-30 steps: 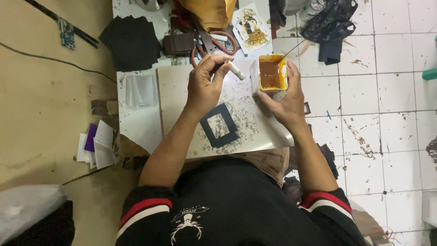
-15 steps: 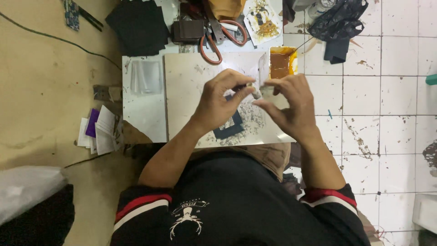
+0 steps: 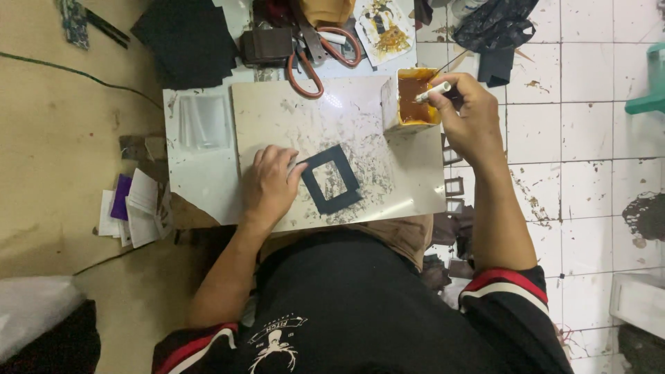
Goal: The person applies glue to a black rectangular frame using a small stick, then places a clear plastic sheet inside the frame and presses it down. This process is repeated for multiple frames, with finished units placed on the floor.
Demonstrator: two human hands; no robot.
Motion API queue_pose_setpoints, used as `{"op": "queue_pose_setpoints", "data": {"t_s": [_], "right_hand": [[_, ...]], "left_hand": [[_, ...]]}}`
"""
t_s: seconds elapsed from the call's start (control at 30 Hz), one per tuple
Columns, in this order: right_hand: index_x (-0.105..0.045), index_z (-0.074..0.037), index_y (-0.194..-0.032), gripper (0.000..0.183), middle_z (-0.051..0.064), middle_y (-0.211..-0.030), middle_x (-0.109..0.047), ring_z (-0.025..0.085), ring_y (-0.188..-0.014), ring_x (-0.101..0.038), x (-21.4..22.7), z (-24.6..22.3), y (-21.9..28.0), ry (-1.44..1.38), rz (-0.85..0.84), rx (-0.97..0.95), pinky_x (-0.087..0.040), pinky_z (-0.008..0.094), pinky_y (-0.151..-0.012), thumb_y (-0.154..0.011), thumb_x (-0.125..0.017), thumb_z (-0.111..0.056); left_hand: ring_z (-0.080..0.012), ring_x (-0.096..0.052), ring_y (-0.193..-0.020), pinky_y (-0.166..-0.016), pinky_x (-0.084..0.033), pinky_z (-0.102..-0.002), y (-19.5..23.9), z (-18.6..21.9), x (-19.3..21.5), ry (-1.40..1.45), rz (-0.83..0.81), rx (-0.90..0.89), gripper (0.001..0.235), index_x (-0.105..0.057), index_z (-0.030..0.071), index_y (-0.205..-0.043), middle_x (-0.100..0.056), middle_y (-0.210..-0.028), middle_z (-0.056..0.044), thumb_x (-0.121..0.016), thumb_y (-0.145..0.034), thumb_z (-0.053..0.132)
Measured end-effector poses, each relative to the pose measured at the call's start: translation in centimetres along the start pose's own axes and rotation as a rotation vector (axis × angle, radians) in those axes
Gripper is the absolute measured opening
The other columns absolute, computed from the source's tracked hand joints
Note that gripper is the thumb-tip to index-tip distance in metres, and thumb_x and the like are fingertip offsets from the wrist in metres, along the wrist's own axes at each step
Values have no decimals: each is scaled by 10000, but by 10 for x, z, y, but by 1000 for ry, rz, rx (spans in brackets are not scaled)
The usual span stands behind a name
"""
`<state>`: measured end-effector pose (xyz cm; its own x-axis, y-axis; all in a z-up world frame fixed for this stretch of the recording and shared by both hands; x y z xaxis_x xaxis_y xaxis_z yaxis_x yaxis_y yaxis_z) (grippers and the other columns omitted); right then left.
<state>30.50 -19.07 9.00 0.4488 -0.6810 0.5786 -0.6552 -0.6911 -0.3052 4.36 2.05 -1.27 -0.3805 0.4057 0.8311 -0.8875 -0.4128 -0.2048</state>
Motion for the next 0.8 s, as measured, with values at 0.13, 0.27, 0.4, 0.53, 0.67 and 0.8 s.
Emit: {"op": "queue_pose_setpoints", "data": {"t_s": [0.13,0.27,0.4,0.53,0.67,0.8], "right_hand": [[-666,-45,-1163,114,122,-1161,-734,158,-730,-553,-8,3,-13,248,-80,-21,-411,297,-607,-1050,-665,-59],[-673,-34,-1235,175,124,-1101,-703,295,-930,-563,-17,18,-16,399,-124,86,-438,400,-790,-1071,-643,-88],[-683,-59,-1253,211,119,-1100,-700,306,-907,-545,-24,24,-16,452,-127,147,-450,429,-765,-1044,-662,-78],[-688,-33,-1260,224,148,-1010,-676,321,-888,-548,-29,25,-19,477,-134,190,-438,431,-744,-1038,-668,-53],[-688,-11,-1266,238,172,-962,-634,324,-896,-544,-31,22,-23,451,-222,85,-438,426,-757,-1044,-644,-82],[-685,-66,-1293,263,180,-1102,-660,292,-935,-601,-15,3,-26,337,-327,-155,-444,408,-830,-1069,-616,-186]], "left_hand": [[-267,-566,-961,-737,-486,-388,0,0,-15,-157,-128,152,297,-689,156,-1141,-635,-1050,-50,-747,-937,364],[-259,-564,-954,-782,-476,-393,-5,4,-13,-42,-170,163,167,-691,144,-1055,-654,-1013,-52,-723,-953,272],[-283,-556,-952,-818,-462,-414,-7,3,-14,-32,-177,139,150,-659,143,-1011,-632,-990,-59,-731,-941,255],[-282,-538,-946,-825,-446,-407,-5,3,-16,28,-99,94,95,-667,132,-990,-639,-992,-51,-719,-939,192],[-283,-552,-969,-824,-455,-403,-7,0,-22,12,-85,104,170,-675,116,-1111,-647,-1026,-79,-696,-959,191],[-286,-561,-940,-778,-481,-415,-16,4,-16,-42,-16,21,146,-713,131,-1084,-638,-998,-66,-699,-964,212]]}}
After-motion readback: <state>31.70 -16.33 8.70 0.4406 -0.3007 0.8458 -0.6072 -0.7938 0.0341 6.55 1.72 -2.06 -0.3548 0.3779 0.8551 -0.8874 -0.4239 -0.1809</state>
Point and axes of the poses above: each hand's wrist, its own y-axis away from the middle knuckle, its own x-axis out of the back of the hand, z = x × y, the point moved 6 cm from there along -y, towards the middle knuckle
